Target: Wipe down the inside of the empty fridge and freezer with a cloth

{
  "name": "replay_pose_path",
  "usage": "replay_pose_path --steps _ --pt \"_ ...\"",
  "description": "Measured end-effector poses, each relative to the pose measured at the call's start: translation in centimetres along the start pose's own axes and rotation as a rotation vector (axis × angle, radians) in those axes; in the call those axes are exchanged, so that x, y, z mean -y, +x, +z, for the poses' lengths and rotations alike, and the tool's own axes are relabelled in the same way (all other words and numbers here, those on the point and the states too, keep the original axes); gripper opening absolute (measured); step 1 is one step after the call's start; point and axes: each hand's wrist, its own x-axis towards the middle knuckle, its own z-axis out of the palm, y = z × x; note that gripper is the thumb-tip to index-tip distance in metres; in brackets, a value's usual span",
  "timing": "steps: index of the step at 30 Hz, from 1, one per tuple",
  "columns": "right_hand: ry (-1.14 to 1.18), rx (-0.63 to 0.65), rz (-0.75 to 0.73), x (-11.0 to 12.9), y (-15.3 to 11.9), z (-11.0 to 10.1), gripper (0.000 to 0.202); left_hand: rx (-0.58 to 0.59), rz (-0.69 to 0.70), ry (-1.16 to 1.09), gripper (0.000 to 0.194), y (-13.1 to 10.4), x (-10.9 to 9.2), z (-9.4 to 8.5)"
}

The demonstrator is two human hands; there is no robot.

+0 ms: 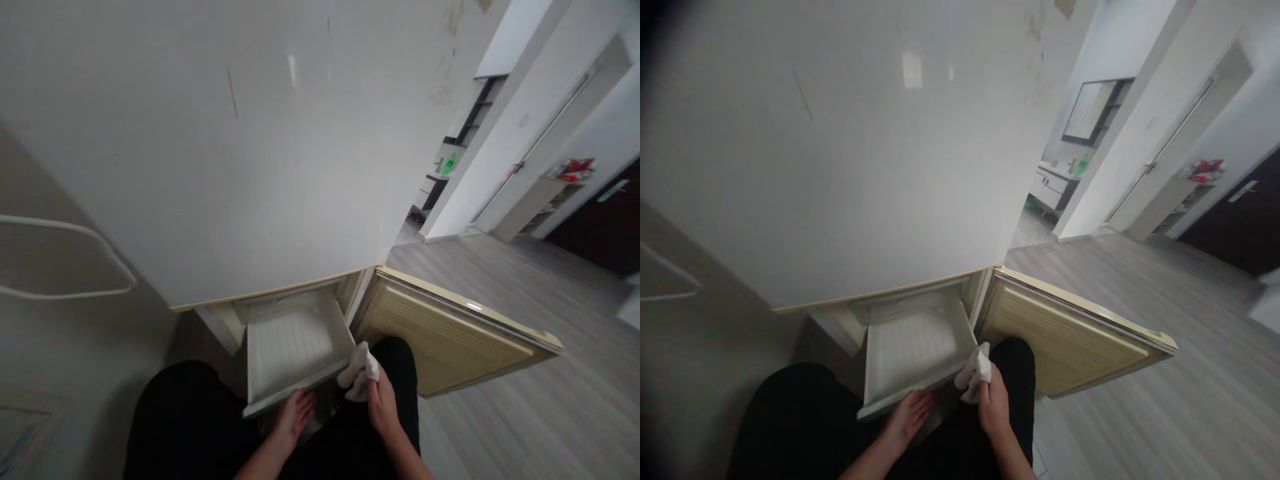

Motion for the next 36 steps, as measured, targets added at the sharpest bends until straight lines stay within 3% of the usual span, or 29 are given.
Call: replay_pose_path --steps 2,5,8,12,18,20,26,30,34,36 --pt "0.198 0.054 0.195 0.3 0.6 2.5 0.064 0.112 -0.009 0.073 0.022 -0.6 -0.8 -0.4" --pt "0.509 0.208 0.471 1.5 0.9 7.2 0.07 0.348 0.284 0.39 0.045 -1.7 -2.4 -0.6" --pt "0.612 0.339 0.478 3.6 0.8 11.5 0.066 0.395 0.607 0.67 0.054 -2.8 -4.2 -0.5" --pt "0.607 0.356 0.447 6.2 1.3 14.3 0.066 0.369 0.818 0.777 0.027 -3.4 -6.7 -1.0" --pt "0.654 0.268 0.603 7.1 1.2 15.1 0.066 0.097 0.91 0.529 0.025 -2.8 -8.2 -2.8" --pt "0.637 0.206 0.612 6.7 0.6 15.3 0.062 0.106 0.893 0.46 0.026 -3.0 -8.0 -3.2" --pt "0.618 0.147 0.55 6.2 0.0 15.0 0.052 0.278 0.565 0.507 0.031 -2.9 -6.9 -3.6" --pt "0.693 0.145 0.482 7.3 0.9 14.5 0.053 0.195 0.692 0.56 0.035 -2.7 -7.0 -2.9" --pt "0.736 0.051 0.569 8.9 1.5 14.5 0.051 0.097 0.926 0.693 0.07 -3.5 -7.2 -2.2" --pt "0.823 -0.001 0.636 9.7 1.8 14.6 0.048 0.123 0.99 0.759 0.074 -3.8 -7.2 -2.0"
